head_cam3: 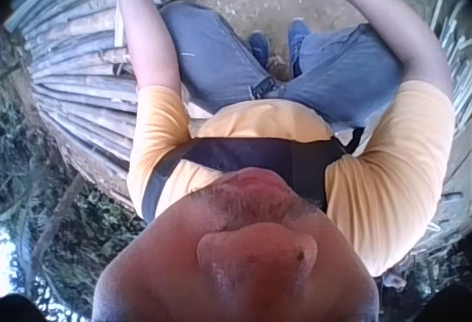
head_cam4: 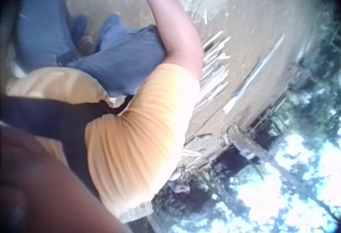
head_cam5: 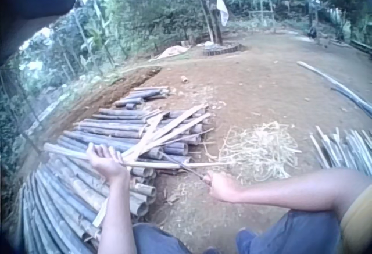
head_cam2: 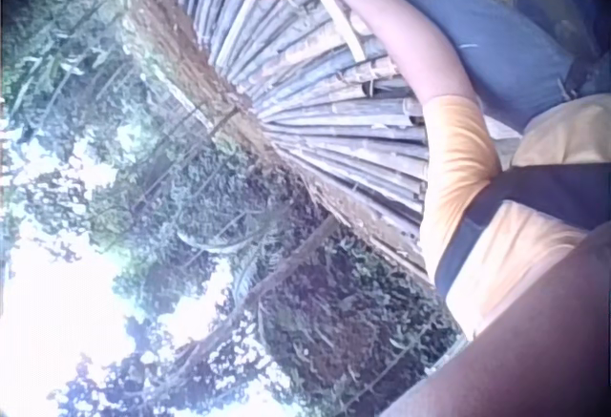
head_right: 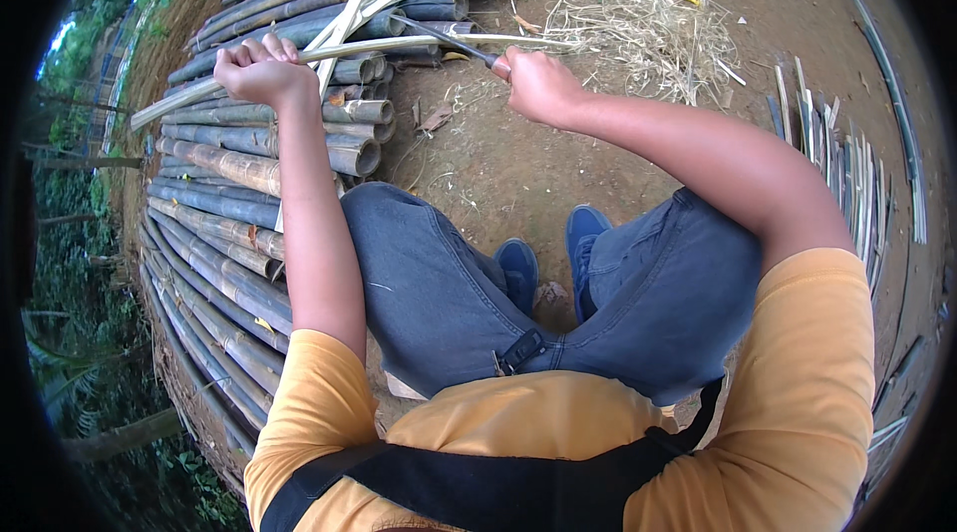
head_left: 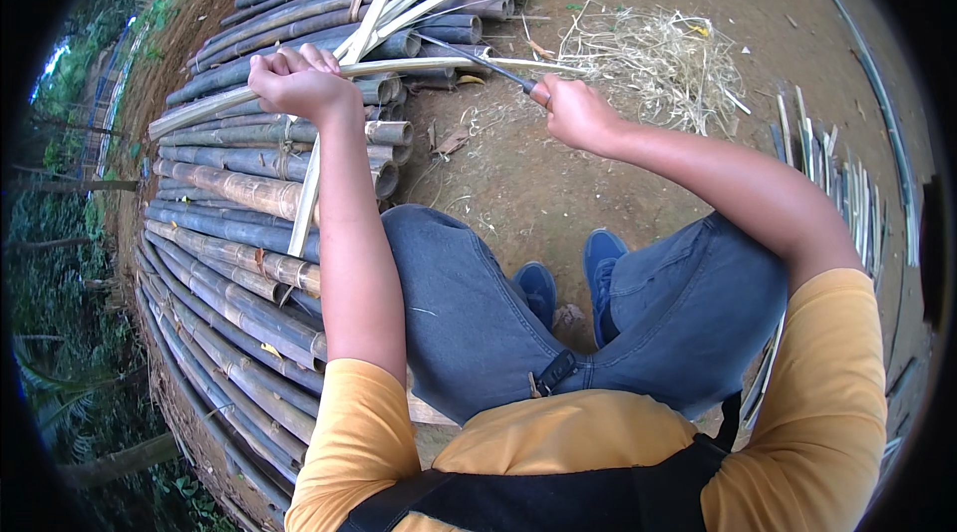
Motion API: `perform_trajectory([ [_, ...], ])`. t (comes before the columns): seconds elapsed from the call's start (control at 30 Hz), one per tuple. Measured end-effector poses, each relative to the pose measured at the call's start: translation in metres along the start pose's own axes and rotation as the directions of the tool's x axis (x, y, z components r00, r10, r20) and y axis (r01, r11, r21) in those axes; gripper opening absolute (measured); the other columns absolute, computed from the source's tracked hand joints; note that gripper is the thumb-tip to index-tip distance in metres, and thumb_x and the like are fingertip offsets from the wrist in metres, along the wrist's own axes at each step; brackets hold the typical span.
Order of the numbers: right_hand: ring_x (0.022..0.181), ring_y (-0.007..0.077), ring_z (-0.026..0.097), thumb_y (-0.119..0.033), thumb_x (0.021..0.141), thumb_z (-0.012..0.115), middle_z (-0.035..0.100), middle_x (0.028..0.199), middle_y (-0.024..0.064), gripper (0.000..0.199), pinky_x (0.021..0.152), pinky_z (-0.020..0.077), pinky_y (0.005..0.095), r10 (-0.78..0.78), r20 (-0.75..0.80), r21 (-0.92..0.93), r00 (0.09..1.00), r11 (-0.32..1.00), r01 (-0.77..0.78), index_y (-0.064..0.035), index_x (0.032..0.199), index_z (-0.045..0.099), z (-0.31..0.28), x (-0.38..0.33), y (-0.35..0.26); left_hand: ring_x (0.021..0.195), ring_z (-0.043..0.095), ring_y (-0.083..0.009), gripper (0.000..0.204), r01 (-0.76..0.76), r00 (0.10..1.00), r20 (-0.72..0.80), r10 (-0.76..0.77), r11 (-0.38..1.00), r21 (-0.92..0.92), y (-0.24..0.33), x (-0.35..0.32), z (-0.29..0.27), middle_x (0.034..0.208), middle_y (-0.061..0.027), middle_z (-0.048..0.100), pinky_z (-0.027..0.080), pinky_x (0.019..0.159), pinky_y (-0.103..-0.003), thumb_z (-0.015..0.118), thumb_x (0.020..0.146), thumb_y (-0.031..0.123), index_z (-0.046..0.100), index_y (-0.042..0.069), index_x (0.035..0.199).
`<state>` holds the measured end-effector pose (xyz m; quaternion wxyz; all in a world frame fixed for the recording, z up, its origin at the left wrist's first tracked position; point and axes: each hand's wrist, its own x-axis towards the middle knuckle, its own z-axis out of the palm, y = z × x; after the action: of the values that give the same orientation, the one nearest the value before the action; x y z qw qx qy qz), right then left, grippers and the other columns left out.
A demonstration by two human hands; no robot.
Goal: The person scrapes a bamboo strip using a knife while sitting on a pile of bamboo poles.
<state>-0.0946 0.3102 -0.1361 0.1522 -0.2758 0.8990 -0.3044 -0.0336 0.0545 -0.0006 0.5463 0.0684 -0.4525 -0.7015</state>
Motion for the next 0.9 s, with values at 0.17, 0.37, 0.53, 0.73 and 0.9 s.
perform_trajectory([
  [0.17, 0.070, 0.0337, 0.068, -0.012, 0.087, 0.059, 0.065, 0.079, 0.0203, 0.017, 0.065, 0.0537, 0.0441, 0.214, 0.389, 0.509, 0.896, 0.761, -0.403, 0.0002, 0.098, 0.053, -0.009, 0.023, 0.018, 0.037, 0.022, -0.0127, 0.042, 0.032, 0.999, -0.023, -0.033, 0.998, -0.046, -0.005, 0.002, 0.001, 0.049, 0.0006, 0.023, 0.020, 0.035, -0.029, 0.039, 0.098, 0.034, 0.023, 0.017, 0.063],
  [0.37, 0.075, 0.0365, 0.070, -0.007, 0.087, 0.058, 0.065, 0.077, 0.0225, 0.014, 0.068, 0.0539, 0.0475, -0.036, 0.004, -0.010, 0.999, 0.999, 0.036, 0.0007, 0.099, 0.054, -0.018, 0.005, 0.001, 0.036, 0.022, -0.0123, 0.042, -0.022, 1.000, 0.020, 0.022, 1.000, -0.015, -0.006, -0.001, 0.007, 0.047, 0.0005, 0.023, 0.020, 0.035, -0.029, 0.040, 0.097, 0.033, 0.022, 0.016, 0.063],
  [0.53, 0.085, 0.0421, 0.070, -0.003, 0.086, 0.057, 0.068, 0.083, 0.0258, 0.014, 0.074, 0.0521, 0.0527, -0.151, -0.054, -0.022, 0.987, 0.988, 0.150, 0.0018, 0.100, 0.055, -0.016, -0.026, -0.032, 0.037, 0.022, -0.0126, 0.041, -0.046, 0.999, -0.004, 0.046, 0.999, -0.011, 0.000, 0.000, 0.004, 0.048, 0.0007, 0.023, 0.020, 0.035, -0.029, 0.040, 0.097, 0.033, 0.022, 0.016, 0.064],
  [0.73, 0.091, 0.0428, 0.069, -0.015, 0.098, 0.052, 0.068, 0.094, 0.0277, 0.020, 0.080, 0.0528, 0.0532, 0.054, 0.062, -0.076, 0.997, 0.996, -0.049, 0.0042, 0.104, 0.057, -0.009, 0.002, -0.001, 0.039, 0.020, -0.0129, 0.039, 0.004, 0.994, -0.112, -0.006, 1.000, -0.021, -0.007, 0.002, 0.003, 0.051, 0.0006, 0.021, 0.019, 0.036, -0.030, 0.041, 0.097, 0.033, 0.023, 0.015, 0.067],
  [0.9, 0.089, 0.0435, 0.069, -0.014, 0.096, 0.055, 0.068, 0.095, 0.0277, 0.019, 0.078, 0.0530, 0.0517, -0.027, 0.032, -0.097, 0.999, 0.995, 0.030, 0.0024, 0.105, 0.056, -0.004, 0.001, -0.007, 0.039, 0.021, -0.0137, 0.038, -0.008, 0.998, -0.067, 0.010, 0.999, 0.033, -0.004, 0.010, -0.009, 0.051, 0.0002, 0.022, 0.021, 0.036, -0.030, 0.037, 0.096, 0.034, 0.022, 0.016, 0.066],
])
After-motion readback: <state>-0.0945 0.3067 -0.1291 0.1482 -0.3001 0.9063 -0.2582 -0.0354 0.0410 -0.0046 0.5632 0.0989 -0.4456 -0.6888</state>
